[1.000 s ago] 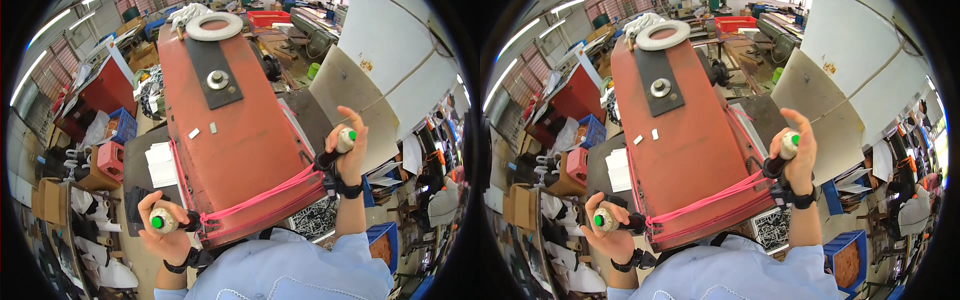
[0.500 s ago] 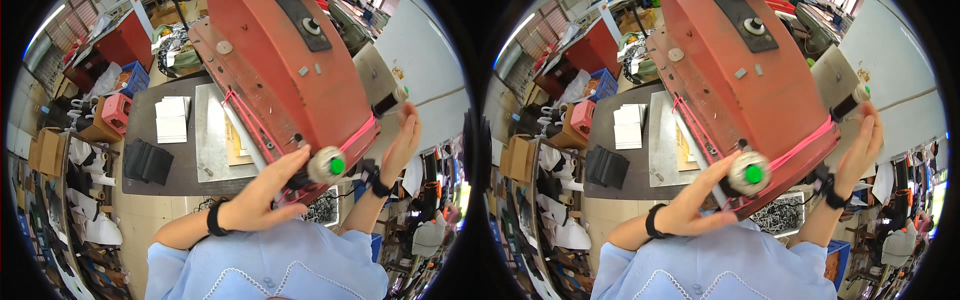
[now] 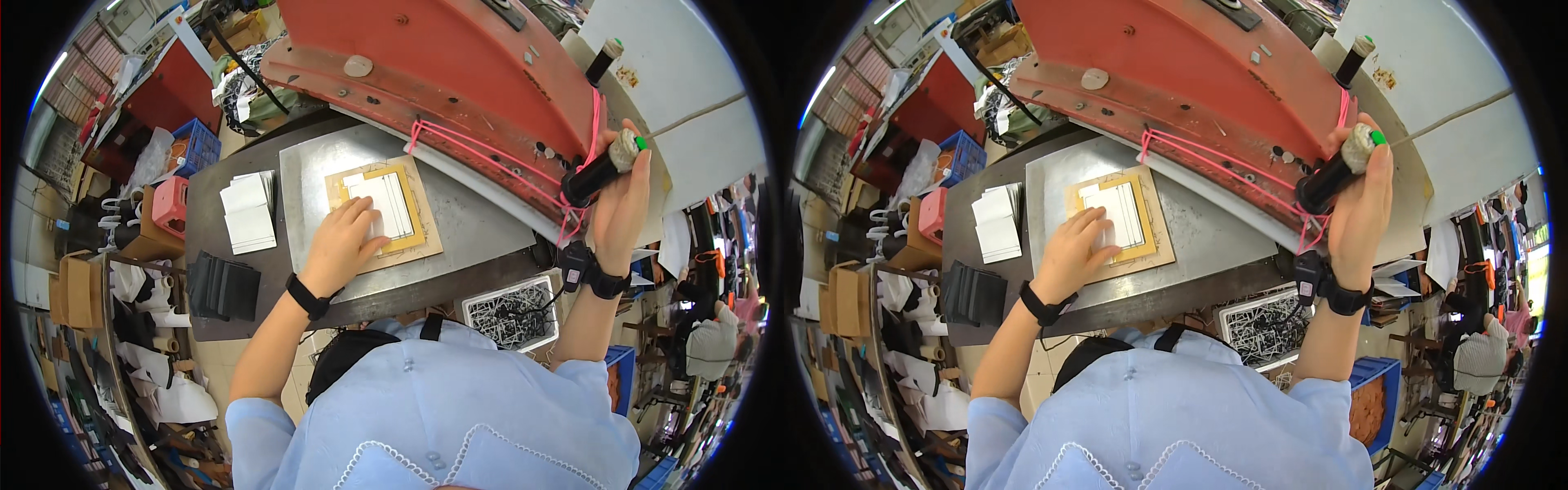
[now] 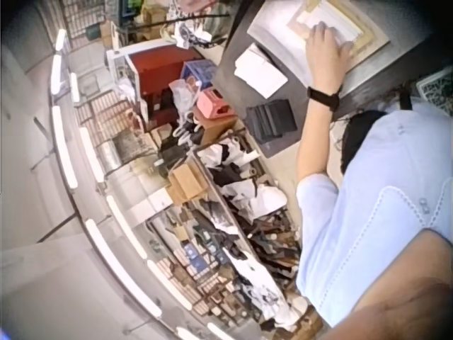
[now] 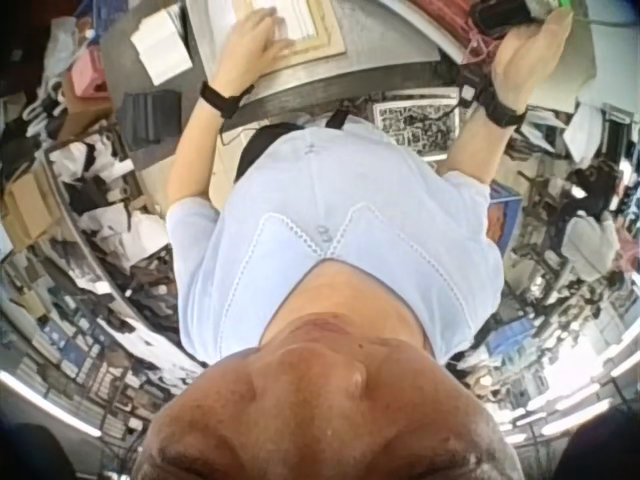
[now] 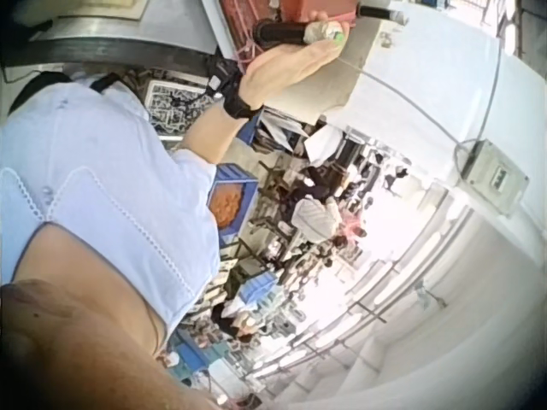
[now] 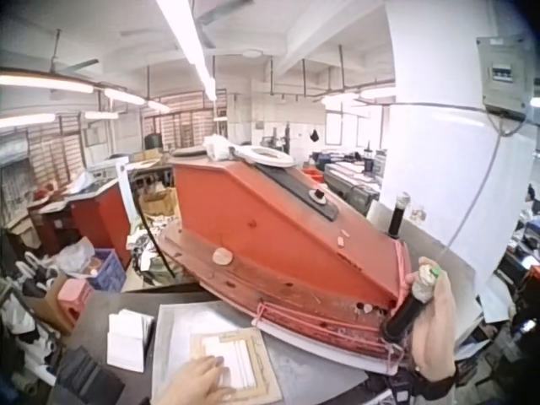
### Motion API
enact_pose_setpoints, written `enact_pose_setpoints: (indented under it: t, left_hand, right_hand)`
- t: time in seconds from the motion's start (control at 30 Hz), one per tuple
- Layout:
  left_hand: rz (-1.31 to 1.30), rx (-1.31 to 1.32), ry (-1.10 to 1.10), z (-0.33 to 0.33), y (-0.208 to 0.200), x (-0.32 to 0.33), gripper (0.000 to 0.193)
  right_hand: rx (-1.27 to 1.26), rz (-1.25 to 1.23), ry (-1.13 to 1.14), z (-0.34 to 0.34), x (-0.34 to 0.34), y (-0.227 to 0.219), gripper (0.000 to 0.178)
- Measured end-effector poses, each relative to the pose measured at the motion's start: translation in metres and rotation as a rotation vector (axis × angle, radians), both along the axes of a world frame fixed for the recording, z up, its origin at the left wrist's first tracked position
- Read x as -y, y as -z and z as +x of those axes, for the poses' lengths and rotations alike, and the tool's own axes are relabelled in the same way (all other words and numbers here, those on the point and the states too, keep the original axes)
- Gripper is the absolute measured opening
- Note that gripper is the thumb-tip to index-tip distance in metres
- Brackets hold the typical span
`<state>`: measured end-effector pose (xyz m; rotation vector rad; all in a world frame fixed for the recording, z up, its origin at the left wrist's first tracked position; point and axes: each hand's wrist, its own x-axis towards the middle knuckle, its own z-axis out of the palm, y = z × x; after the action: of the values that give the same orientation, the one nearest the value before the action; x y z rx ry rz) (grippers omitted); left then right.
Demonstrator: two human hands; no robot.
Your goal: The user is placing leather components into a jig and operating a large industrial press machine to secure or emboss them.
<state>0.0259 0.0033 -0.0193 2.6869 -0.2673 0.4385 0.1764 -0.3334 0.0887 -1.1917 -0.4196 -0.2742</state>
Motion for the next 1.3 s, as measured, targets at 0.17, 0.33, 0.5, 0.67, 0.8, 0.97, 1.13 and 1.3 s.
enact_pose_setpoints:
  t: [0.17, 0.33, 0.5, 0.67, 0.8, 0.97, 1.13, 1.3]
  left_hand:
    - [0.2, 0.035, 0.008, 0.001, 0.003, 0.003, 0.03]
    - [0.182, 0.074, 0.0, 0.01, 0.018, -0.003, 0.026]
    - [-0.214, -0.069, -0.079, 0.003, -0.008, -0.003, 0.042]
    - [-0.594, 0.223, -0.253, -0.017, -0.014, -0.006, 0.053]
    - [-1.381, -0.25, -0.071, -0.034, -0.031, -0.007, 0.048]
    - [-1.482, -0.324, -0.128, -0.051, -0.033, 0.009, 0.043]
    - [-1.32, -0.202, -0.28, -0.081, -0.019, -0.01, 0.036]
    - [-1.235, -0.031, -0.467, -0.127, 0.001, -0.049, 0.037]
  right_hand:
    - [0.415, -0.402, 0.692, -0.008, -0.025, 0.025, 0.047]
    - [0.17, -0.749, -0.299, -0.041, -0.096, 0.058, 0.028]
    - [0.639, -1.051, -0.356, -0.026, -0.144, 0.111, 0.029]
    - [0.091, -0.596, -0.256, -0.026, -0.138, 0.09, 0.023]
    - [-0.335, -0.321, -0.486, -0.038, -0.129, 0.078, 0.03]
    - [-0.417, -0.309, -0.608, -0.069, -0.138, 0.086, 0.028]
    - [0.072, -0.775, -0.403, -0.077, -0.144, 0.115, 0.021]
    - [0.418, -1.015, -0.33, -0.077, -0.146, 0.126, 0.012]
